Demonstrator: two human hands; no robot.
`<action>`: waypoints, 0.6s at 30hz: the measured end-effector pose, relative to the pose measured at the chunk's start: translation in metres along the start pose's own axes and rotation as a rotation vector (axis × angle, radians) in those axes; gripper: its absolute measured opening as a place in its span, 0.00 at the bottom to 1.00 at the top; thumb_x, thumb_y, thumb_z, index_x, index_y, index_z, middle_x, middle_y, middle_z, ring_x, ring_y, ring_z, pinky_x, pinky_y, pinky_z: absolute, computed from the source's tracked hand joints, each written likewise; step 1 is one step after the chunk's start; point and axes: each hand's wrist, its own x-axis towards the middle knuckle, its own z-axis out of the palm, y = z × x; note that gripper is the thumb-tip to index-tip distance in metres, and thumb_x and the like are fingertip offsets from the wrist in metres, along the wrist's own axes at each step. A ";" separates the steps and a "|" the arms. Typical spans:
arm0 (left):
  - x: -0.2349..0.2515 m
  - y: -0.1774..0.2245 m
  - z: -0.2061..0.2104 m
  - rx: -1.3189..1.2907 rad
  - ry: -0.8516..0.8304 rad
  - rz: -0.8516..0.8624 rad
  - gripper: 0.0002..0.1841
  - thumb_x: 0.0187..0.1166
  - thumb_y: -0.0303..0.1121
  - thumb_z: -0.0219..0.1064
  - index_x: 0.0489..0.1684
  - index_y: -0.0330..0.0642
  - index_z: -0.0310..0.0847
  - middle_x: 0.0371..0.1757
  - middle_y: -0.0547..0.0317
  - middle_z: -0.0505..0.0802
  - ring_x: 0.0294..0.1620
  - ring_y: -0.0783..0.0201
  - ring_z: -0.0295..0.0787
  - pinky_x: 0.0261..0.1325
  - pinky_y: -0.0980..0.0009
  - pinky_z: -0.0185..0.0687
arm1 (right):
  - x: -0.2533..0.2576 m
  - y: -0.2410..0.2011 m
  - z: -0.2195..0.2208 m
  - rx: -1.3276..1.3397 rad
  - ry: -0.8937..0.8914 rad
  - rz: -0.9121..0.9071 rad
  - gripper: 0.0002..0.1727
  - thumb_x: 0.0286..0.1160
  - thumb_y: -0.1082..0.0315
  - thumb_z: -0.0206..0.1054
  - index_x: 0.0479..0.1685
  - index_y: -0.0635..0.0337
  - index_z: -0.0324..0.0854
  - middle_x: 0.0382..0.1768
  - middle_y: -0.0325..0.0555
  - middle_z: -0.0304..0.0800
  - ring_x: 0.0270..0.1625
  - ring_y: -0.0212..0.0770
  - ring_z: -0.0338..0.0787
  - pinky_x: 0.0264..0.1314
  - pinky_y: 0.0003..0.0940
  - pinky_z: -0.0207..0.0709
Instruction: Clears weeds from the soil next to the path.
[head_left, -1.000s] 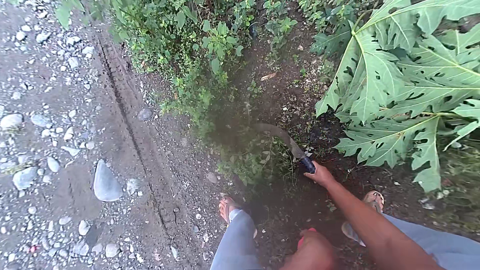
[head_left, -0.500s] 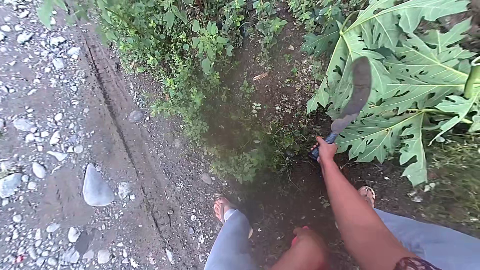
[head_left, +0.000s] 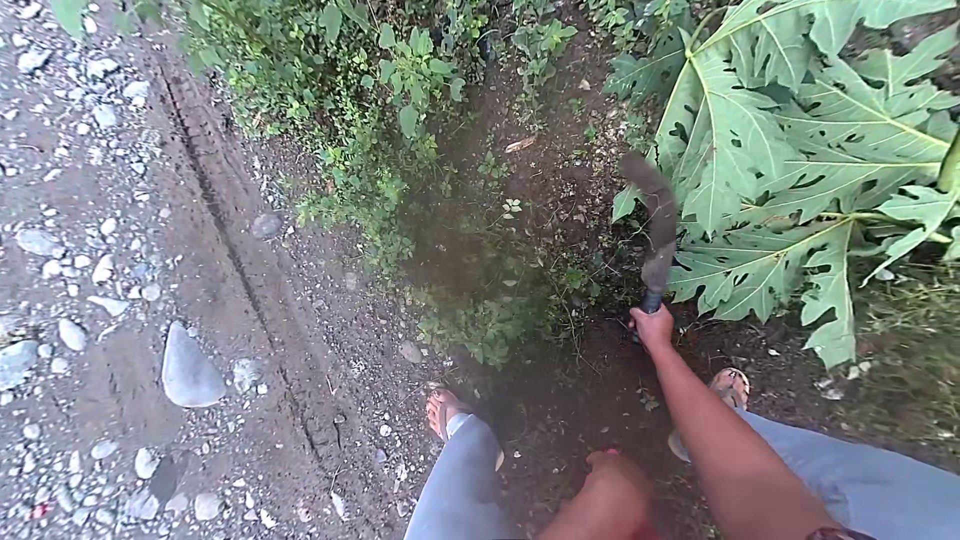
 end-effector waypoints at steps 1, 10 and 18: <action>0.001 0.001 -0.001 0.007 -0.008 -0.010 0.17 0.86 0.25 0.59 0.66 0.20 0.78 0.75 0.26 0.81 0.80 0.30 0.74 0.73 0.32 0.71 | 0.003 -0.012 0.013 0.147 0.044 0.020 0.23 0.77 0.72 0.69 0.68 0.73 0.72 0.33 0.52 0.87 0.27 0.41 0.89 0.37 0.39 0.88; -0.001 0.002 -0.004 0.071 -0.010 0.022 0.18 0.87 0.28 0.60 0.68 0.22 0.77 0.76 0.29 0.81 0.80 0.33 0.75 0.73 0.35 0.72 | 0.020 -0.002 -0.010 -0.544 -0.266 0.057 0.29 0.74 0.68 0.73 0.75 0.68 0.74 0.56 0.66 0.89 0.52 0.60 0.93 0.59 0.58 0.84; 0.008 -0.001 0.000 0.056 -0.009 0.026 0.18 0.87 0.28 0.61 0.66 0.21 0.78 0.74 0.28 0.82 0.79 0.32 0.76 0.72 0.34 0.72 | 0.020 -0.040 0.031 0.265 0.003 0.089 0.20 0.76 0.76 0.70 0.62 0.73 0.71 0.32 0.50 0.84 0.26 0.39 0.87 0.35 0.36 0.87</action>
